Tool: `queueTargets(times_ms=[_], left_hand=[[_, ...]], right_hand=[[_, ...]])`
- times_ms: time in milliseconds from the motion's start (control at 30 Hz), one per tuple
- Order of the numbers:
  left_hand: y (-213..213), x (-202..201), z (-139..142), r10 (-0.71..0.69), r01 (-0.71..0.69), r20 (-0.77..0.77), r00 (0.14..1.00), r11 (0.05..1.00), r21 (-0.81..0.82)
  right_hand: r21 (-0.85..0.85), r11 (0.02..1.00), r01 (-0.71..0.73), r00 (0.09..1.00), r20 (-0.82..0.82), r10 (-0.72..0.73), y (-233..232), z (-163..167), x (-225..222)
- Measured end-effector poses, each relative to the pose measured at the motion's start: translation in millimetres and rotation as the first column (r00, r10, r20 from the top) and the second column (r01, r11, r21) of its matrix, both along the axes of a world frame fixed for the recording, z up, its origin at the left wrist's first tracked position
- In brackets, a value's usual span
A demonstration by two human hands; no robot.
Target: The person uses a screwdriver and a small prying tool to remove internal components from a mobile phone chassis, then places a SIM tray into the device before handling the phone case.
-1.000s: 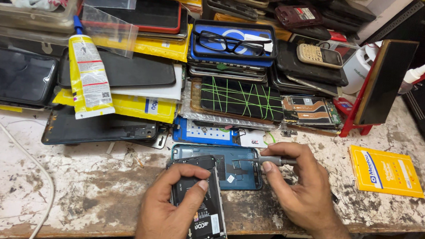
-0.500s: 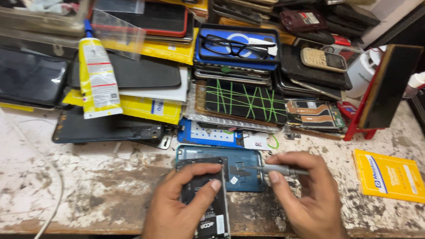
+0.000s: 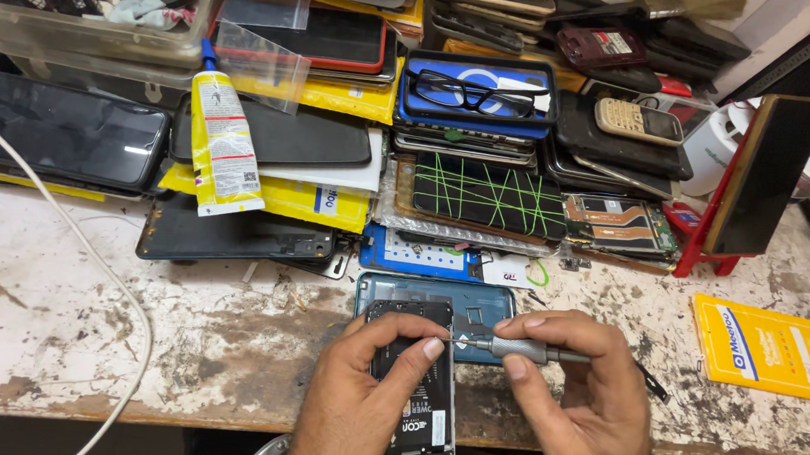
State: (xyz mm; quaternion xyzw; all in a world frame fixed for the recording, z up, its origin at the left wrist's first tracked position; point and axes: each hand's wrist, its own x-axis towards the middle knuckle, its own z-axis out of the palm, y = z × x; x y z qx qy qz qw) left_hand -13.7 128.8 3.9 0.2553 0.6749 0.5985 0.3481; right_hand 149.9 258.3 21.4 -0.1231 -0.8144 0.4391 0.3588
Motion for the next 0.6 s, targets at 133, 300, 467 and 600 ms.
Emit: queueTargets(times_ms=[133,300,467,600], left_hand=[[0.5,-1.0,1.9,-0.019,0.022,0.056,0.998,0.998,-0.051],[-0.2,-0.5,2.6,-0.007,0.009,0.036,0.999,0.999,-0.04],[-0.2,1.2,2.2,0.013,-0.013,-0.026,1.0,1.0,-0.008],[0.5,1.3,2.3,0.005,-0.004,0.019,1.0,0.999,-0.046]], right_hand=[[0.004,1.0,0.012,0.999,0.03,-0.012,-0.8,1.8,0.7],[0.027,1.0,-0.014,1.0,-0.002,0.014,-1.8,4.3,-0.4],[0.068,0.998,-0.01,0.999,0.034,0.008,-1.7,7.9,-0.7],[0.068,0.998,-0.014,0.999,0.035,0.012,-1.5,8.9,-0.2]])
